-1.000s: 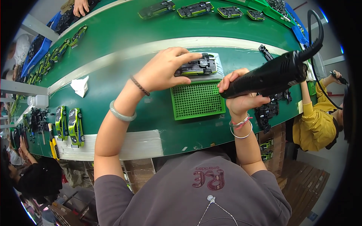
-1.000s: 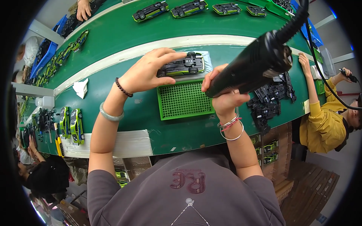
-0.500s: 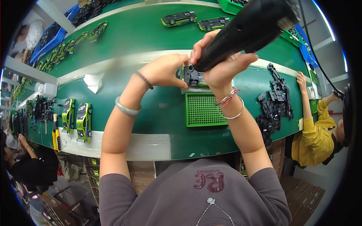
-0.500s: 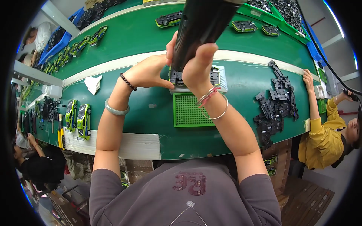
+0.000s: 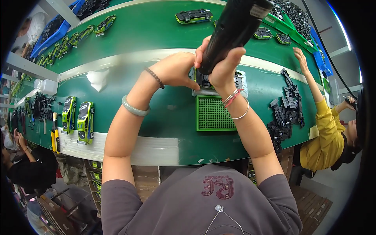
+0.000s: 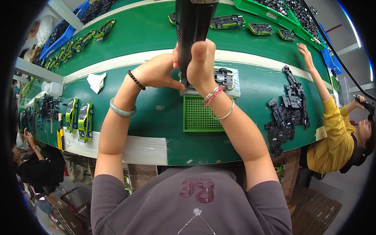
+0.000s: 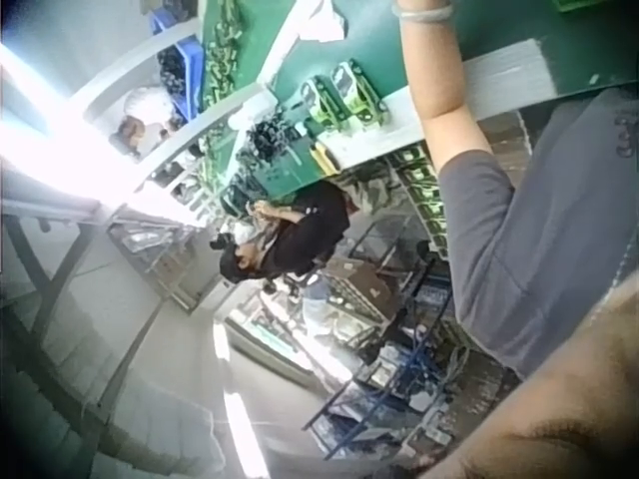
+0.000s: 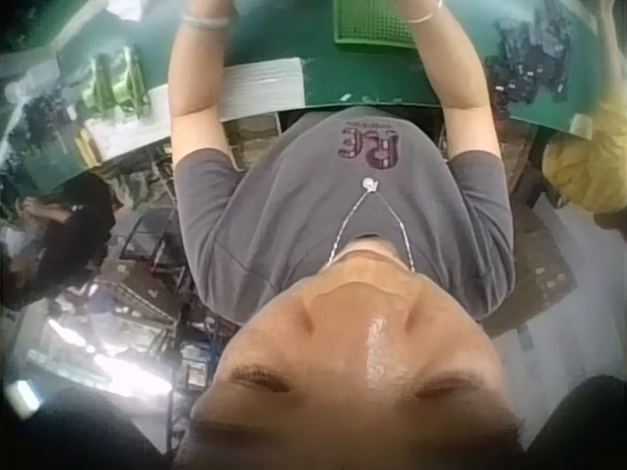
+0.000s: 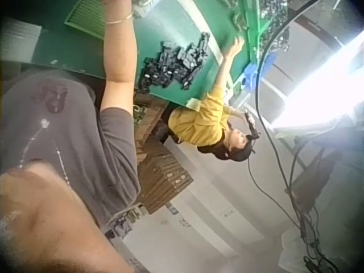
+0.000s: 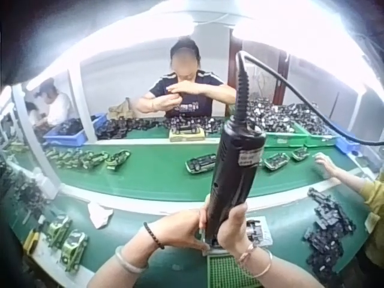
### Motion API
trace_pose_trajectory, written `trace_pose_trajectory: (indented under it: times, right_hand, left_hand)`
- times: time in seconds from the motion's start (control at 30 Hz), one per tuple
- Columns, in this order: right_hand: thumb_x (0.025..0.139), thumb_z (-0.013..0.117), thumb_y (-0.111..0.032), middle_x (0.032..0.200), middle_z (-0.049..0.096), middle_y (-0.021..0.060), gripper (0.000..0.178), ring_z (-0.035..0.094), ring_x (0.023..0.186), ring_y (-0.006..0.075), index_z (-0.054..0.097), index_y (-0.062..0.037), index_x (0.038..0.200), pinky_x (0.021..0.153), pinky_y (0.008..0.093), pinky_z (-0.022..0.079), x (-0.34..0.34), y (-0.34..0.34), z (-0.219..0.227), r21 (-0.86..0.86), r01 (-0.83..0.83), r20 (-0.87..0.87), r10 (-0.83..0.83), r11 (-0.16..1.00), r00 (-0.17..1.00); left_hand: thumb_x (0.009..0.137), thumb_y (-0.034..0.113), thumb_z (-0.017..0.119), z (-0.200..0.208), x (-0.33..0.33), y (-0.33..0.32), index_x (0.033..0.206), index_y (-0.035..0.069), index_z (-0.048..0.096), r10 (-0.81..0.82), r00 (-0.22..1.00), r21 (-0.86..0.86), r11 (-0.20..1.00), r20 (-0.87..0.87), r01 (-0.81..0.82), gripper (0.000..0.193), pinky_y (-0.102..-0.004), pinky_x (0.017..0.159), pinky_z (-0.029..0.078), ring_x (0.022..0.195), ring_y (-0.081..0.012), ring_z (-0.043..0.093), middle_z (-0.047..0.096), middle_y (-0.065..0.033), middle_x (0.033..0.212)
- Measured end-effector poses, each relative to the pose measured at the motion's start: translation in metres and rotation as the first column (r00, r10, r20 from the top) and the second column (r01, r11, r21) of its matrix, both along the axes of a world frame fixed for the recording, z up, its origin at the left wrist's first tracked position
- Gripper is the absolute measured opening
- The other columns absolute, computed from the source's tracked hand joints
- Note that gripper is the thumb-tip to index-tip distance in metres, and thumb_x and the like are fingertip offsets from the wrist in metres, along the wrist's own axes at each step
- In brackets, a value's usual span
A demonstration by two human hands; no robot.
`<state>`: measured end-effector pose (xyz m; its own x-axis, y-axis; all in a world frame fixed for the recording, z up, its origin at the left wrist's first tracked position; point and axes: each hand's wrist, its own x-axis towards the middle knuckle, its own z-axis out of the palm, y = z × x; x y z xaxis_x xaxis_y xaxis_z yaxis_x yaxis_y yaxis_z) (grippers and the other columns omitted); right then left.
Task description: The person takes toy cars from a conveyor belt, attaches chassis components and fastens them using an electric screwdriver, and places the assembled toy cars into a packaging tray.
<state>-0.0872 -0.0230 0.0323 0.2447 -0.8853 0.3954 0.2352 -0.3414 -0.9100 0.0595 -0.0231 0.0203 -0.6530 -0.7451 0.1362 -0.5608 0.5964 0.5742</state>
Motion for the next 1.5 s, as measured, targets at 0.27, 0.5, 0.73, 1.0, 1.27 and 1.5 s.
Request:
trace_pose_trajectory:
  times: [0.27, 0.5, 0.73, 1.0, 1.27, 1.5]
  right_hand:
    - [0.079, 0.029, -0.078, 0.047, 0.048, 0.0039, 0.085, 0.049, 0.041, 0.0111, 0.051, 0.0017, 0.06, 0.04, 0.0236, 0.038, 0.011, -0.005, -0.005, -0.108, 0.012, 0.077, -0.004, 0.994, 0.997]
    - [0.074, 0.034, -0.081, 0.052, 0.05, 0.0035, 0.086, 0.051, 0.043, 0.01, 0.052, 0.0016, 0.062, 0.039, 0.0246, 0.039, 0.006, -0.001, -0.009, -0.088, 0.063, 0.068, -0.057, 0.994, 0.996]
    - [0.053, 0.018, -0.096, 0.065, 0.053, 0.0072, 0.106, 0.052, 0.051, 0.0151, 0.046, -0.0006, 0.09, 0.048, 0.0249, 0.044, -0.058, 0.015, 0.041, -0.181, 0.066, 0.382, 0.008, 0.981, 0.924]
    - [0.053, 0.023, -0.097, 0.058, 0.049, 0.0074, 0.099, 0.05, 0.05, 0.0172, 0.044, -0.0038, 0.082, 0.051, 0.0293, 0.044, -0.171, 0.083, -0.023, 0.091, 0.326, 0.218, -0.338, 0.941, 0.916]
    - [0.052, 0.028, -0.095, 0.062, 0.05, 0.0078, 0.099, 0.051, 0.053, 0.0171, 0.044, -0.0033, 0.084, 0.053, 0.0286, 0.046, -0.181, 0.088, -0.054, 0.074, 0.403, 0.163, -0.41, 0.912, 0.898]
    - [0.083, 0.041, -0.043, 0.068, 0.051, 0.0077, 0.041, 0.05, 0.06, 0.0152, 0.048, -0.0021, 0.083, 0.056, 0.0259, 0.042, -0.182, 0.085, -0.056, 0.026, 0.363, 0.269, -0.357, 0.931, 0.895]
  left_hand:
    - [0.059, 0.025, 0.083, 0.011, 0.001, 0.005, 0.097, 0.002, 0.055, 0.049, 0.995, 0.146, 0.987, 0.09, -0.062, 0.053, -0.0379, 0.08, 0.046, 0.091, -0.0319, 0.054, 0.057, -0.0136, 0.093]
    - [0.055, 0.026, 0.084, 0.011, -0.001, 0.006, 0.093, 0.001, 0.055, -0.007, 0.999, 0.095, 0.995, -0.034, 0.01, 0.054, -0.0379, 0.08, 0.047, 0.092, -0.0341, 0.057, 0.061, -0.017, 0.095]
    - [0.067, 0.018, 0.077, 0.017, 0.001, -0.006, 0.112, 0.002, 0.053, 0.074, 0.865, 0.309, 0.946, -0.496, 0.096, 0.054, -0.035, 0.092, 0.044, 0.102, -0.0176, 0.055, 0.059, -0.0073, 0.108]
    - [0.07, 0.011, 0.07, 0.076, 0.088, -0.047, 0.122, 0.001, 0.049, 0.346, 0.923, -0.059, 0.931, -0.171, -0.36, 0.057, -0.0306, 0.09, 0.045, 0.101, -0.0179, 0.058, 0.06, -0.0079, 0.108]
    - [0.06, 0.032, 0.076, 0.019, 0.053, -0.116, 0.106, 0.006, 0.064, 0.333, 0.721, -0.201, 0.943, 0.608, -0.266, 0.054, -0.0377, 0.083, 0.049, 0.089, -0.0335, 0.061, 0.064, -0.0198, 0.095]
    - [0.079, 0.035, 0.066, 0.03, -0.062, -0.136, 0.106, 0.004, 0.064, 0.068, 0.984, -0.312, 0.95, 0.164, -0.013, 0.042, -0.0399, 0.082, 0.047, 0.092, -0.0347, 0.059, 0.061, -0.02, 0.098]
